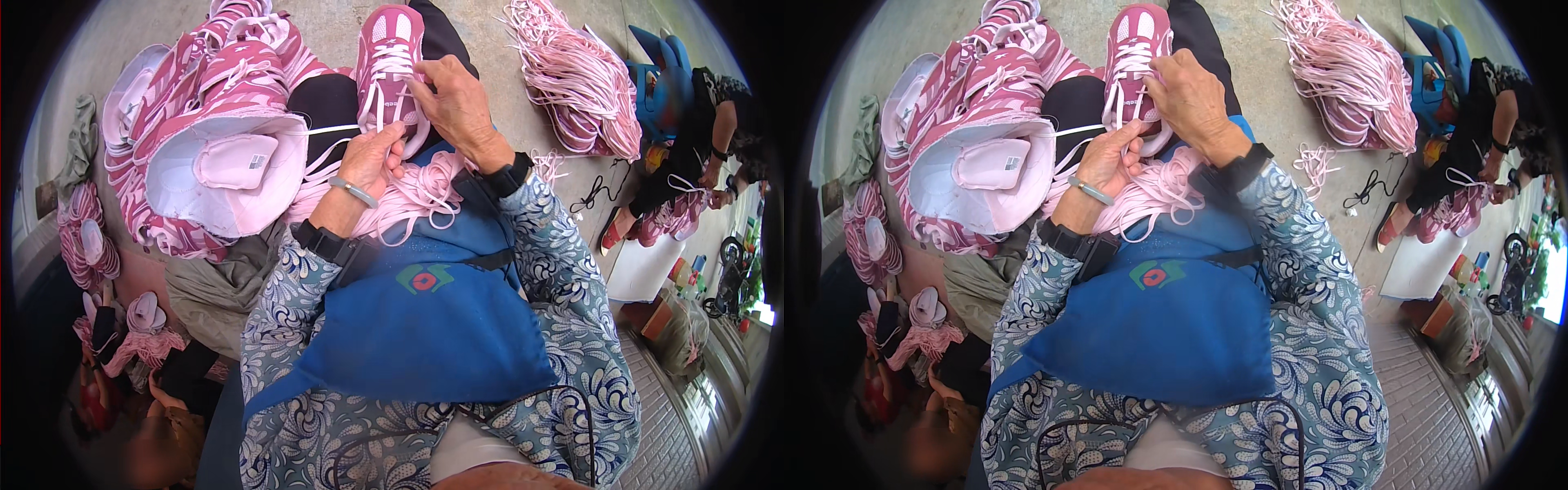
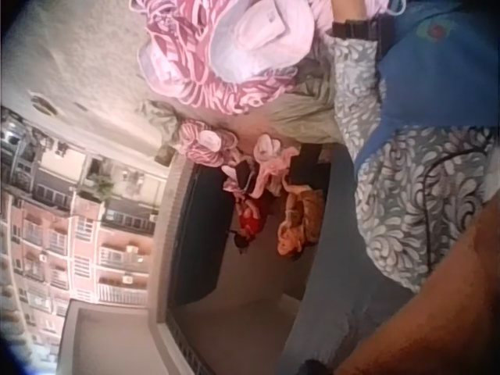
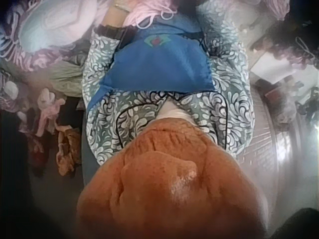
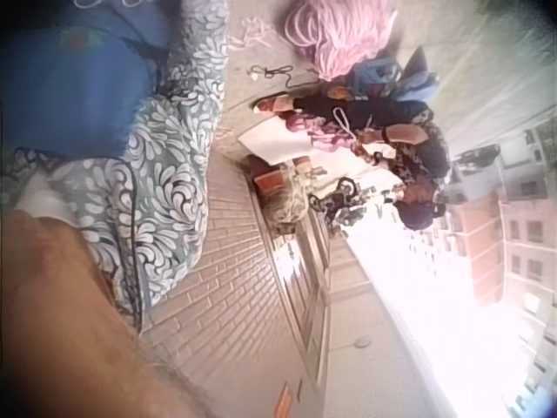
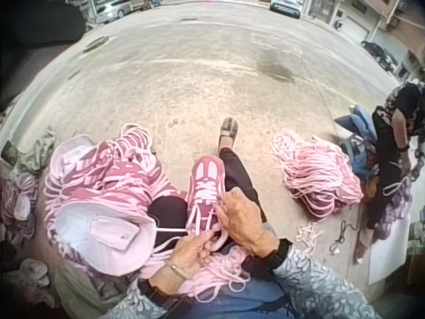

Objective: Lacing a pink and white athletic shoe with pink laces.

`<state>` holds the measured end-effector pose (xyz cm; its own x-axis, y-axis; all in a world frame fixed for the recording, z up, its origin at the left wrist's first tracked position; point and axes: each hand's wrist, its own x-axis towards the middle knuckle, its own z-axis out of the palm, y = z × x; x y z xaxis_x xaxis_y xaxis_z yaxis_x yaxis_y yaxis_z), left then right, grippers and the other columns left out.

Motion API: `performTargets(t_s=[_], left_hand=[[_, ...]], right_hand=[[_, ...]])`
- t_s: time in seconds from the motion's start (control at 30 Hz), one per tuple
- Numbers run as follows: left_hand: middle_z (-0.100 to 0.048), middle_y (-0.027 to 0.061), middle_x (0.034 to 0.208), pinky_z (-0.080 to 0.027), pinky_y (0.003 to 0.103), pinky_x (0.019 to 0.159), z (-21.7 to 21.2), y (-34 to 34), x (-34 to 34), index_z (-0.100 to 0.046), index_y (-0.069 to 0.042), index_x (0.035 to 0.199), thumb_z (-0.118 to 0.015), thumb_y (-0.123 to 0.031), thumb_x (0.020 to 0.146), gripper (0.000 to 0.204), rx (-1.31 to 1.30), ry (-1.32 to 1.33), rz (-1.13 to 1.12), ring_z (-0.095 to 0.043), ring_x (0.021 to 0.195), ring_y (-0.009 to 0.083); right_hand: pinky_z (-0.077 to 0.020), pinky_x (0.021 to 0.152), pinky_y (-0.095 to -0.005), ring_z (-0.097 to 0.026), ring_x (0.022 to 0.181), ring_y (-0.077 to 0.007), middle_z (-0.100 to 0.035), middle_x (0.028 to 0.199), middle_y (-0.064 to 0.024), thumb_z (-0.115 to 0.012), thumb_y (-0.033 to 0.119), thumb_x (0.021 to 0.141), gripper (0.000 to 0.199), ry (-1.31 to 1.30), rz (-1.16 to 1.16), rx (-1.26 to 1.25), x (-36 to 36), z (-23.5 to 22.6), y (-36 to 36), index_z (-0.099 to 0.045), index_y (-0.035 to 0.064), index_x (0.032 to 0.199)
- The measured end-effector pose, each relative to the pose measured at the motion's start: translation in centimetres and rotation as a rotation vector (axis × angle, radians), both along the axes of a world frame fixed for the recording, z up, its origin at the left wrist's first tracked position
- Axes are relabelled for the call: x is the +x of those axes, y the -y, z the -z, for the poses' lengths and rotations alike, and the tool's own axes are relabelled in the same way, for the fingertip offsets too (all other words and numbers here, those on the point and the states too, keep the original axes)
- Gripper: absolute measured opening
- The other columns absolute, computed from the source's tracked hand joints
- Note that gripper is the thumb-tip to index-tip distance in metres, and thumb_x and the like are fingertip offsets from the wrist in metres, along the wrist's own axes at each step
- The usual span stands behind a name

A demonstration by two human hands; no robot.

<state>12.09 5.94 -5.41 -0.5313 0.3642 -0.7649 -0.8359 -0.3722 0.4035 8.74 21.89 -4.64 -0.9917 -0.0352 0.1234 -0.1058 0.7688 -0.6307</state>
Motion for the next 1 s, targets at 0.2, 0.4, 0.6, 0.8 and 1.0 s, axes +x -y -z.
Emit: performTargets(t_s=[0.2, 0.4, 0.6, 0.8, 1.0], left_hand=[[-0.049, -0.0002, 0.060, -0.031, 0.022, 0.040, 1.1, -0.1, 0.3, -0.052, -0.009, 0.081, -0.064, -0.023, 0.085, 0.019, 0.087, 0.124, -0.133, -0.036, 0.041, 0.0070], [-0.043, -0.0040, 0.055, -0.028, 0.020, 0.037, 1.0, -0.5, 0.8, -0.050, -0.011, 0.079, -0.059, -0.024, 0.089, 0.019, 0.061, 0.125, -0.266, -0.032, 0.038, 0.0046], [-0.041, -0.0040, 0.049, -0.030, 0.019, 0.035, 0.8, -0.3, 0.8, -0.051, -0.015, 0.073, -0.055, -0.023, 0.092, 0.021, 0.225, 0.251, -0.401, -0.030, 0.034, 0.0053], [-0.038, -0.0043, 0.046, -0.029, 0.019, 0.035, 1.4, -1.5, -0.2, -0.048, -0.014, 0.068, -0.052, -0.023, 0.093, 0.027, 0.388, 0.127, -0.277, -0.029, 0.033, 0.0056], [-0.037, -0.0050, 0.047, -0.027, 0.020, 0.034, 0.7, -2.1, 0.2, -0.045, -0.014, 0.078, -0.054, -0.021, 0.092, 0.018, 0.130, -0.056, -0.174, -0.028, 0.033, 0.0050]], right_hand=[[-0.0487, 0.056, -0.0398, -0.061, 0.068, -0.0315, -0.054, 0.083, -0.0108, -0.056, 0.017, 0.083, 0.011, -0.001, -0.083, 0.259, -0.7, 0.9, 1.1, -0.057, 0.0072, 0.088], [-0.0508, 0.053, -0.0354, -0.064, 0.067, -0.0271, -0.054, 0.087, -0.0135, -0.055, 0.009, 0.077, 0.009, -0.029, -0.203, 0.413, -1.3, 0.7, 1.8, -0.051, 0.0038, 0.083], [-0.0474, 0.061, -0.0412, -0.060, 0.068, -0.0379, -0.058, 0.070, -0.0225, -0.047, 0.020, 0.086, 0.027, 0.661, 0.067, -0.497, -2.8, 2.6, -1.0, -0.056, -0.0036, 0.074], [-0.0469, 0.064, -0.0421, -0.059, 0.067, -0.0386, -0.061, 0.072, -0.0199, -0.051, 0.024, 0.085, 0.027, 0.204, -0.005, -0.173, -1.3, 3.6, -1.8, -0.060, -0.0015, 0.082], [-0.0474, 0.064, -0.0422, -0.060, 0.073, -0.0363, -0.061, 0.077, -0.0170, -0.056, 0.021, 0.082, 0.021, 0.123, 0.010, -0.205, -0.6, 1.5, -0.9, -0.059, -0.0006, 0.083]])
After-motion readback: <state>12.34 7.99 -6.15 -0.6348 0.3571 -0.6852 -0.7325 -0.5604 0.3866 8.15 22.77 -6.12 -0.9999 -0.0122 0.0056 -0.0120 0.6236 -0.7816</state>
